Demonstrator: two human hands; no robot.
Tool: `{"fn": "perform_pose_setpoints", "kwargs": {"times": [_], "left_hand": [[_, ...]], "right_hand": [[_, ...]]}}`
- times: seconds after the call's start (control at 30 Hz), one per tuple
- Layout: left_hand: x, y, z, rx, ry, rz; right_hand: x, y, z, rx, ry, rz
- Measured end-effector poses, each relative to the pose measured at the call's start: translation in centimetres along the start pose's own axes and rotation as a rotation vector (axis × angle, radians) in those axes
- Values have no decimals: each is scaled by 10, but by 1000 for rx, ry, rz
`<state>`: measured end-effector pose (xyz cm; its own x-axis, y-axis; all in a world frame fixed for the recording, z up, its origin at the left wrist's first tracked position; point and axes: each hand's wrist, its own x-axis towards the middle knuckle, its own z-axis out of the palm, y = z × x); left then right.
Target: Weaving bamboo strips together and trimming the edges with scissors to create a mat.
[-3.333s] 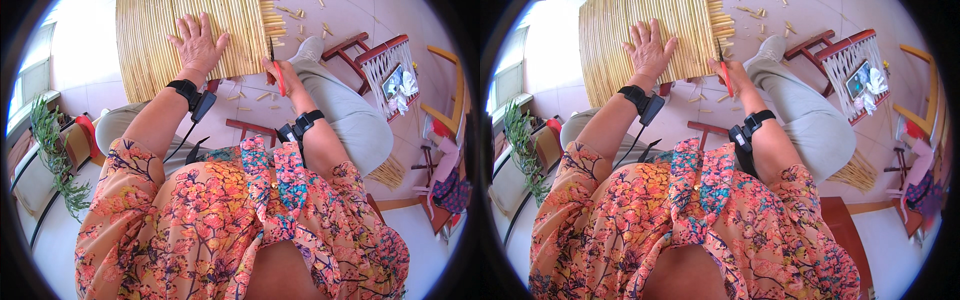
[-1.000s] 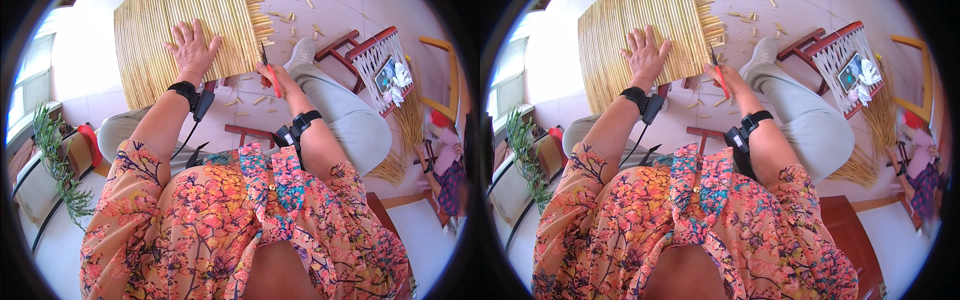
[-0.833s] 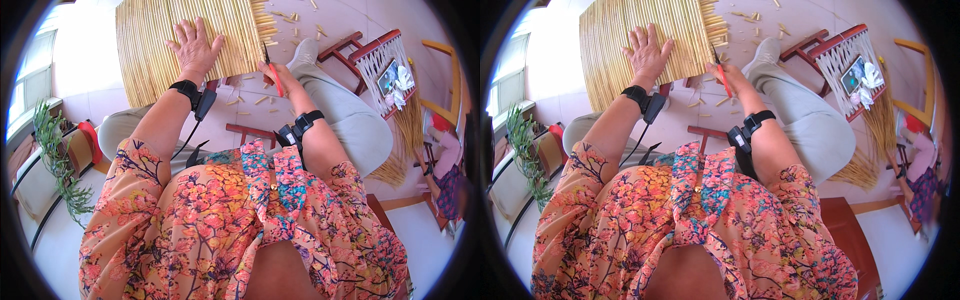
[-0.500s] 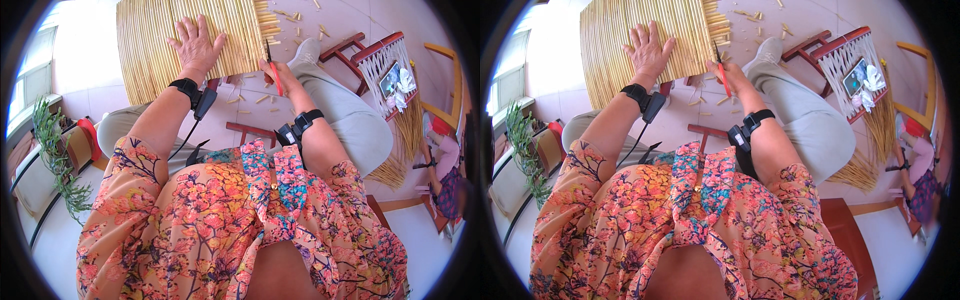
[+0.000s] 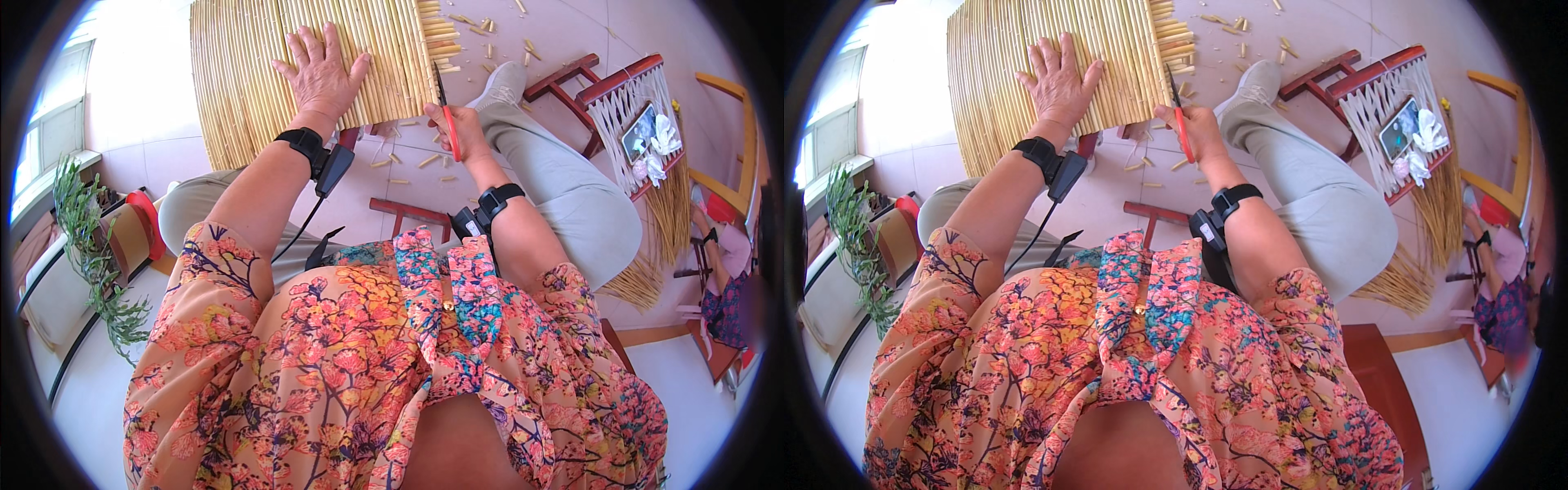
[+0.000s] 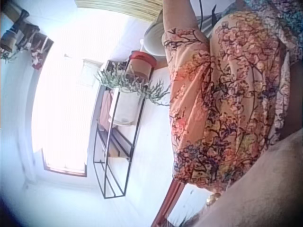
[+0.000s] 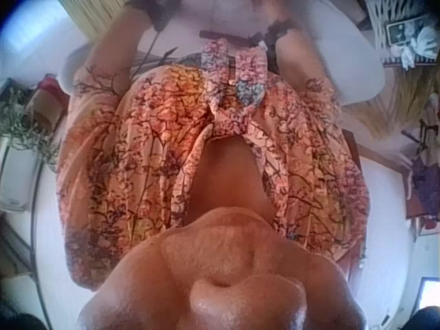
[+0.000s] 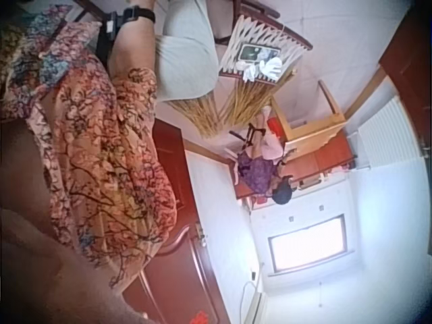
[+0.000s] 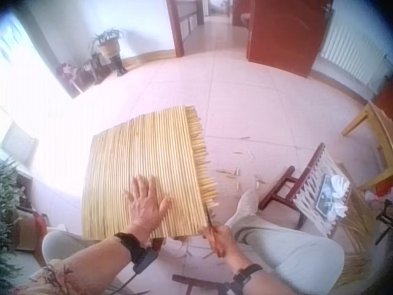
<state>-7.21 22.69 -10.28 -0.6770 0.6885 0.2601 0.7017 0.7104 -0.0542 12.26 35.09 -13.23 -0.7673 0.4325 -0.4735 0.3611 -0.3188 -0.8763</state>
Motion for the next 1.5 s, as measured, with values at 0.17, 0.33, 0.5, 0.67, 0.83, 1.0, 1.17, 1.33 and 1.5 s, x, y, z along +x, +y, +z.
{"fn": "perform_pose_setpoints", "kwargs": {"times": [0.17,0.33,0.5,0.67,0.83,1.0,1.17,1.33,1.5], "left_hand": [[0,2,-3,35,-29,-18],[-2,1,-3,32,-24,-18],[-2,0,-4,8,-14,-17],[-2,1,-3,16,-15,-23],[-3,3,-3,12,-7,-18],[-3,4,-7,10,-6,-15],[-4,2,-9,7,-22,-32],[-4,4,-13,24,-40,-28],[-5,1,-14,43,-51,-28]], "right_hand": [[13,-6,-5,-87,-96,-11],[11,-19,-5,-106,-96,-4],[13,-20,-10,-236,-131,0],[19,-11,-12,-249,-127,58],[16,-11,-7,-192,-119,-24],[14,-15,-4,-134,-91,-11],[12,-18,-4,-222,-76,-7],[5,-8,-2,-62,-50,43],[4,-12,1,-66,-26,96]]}}
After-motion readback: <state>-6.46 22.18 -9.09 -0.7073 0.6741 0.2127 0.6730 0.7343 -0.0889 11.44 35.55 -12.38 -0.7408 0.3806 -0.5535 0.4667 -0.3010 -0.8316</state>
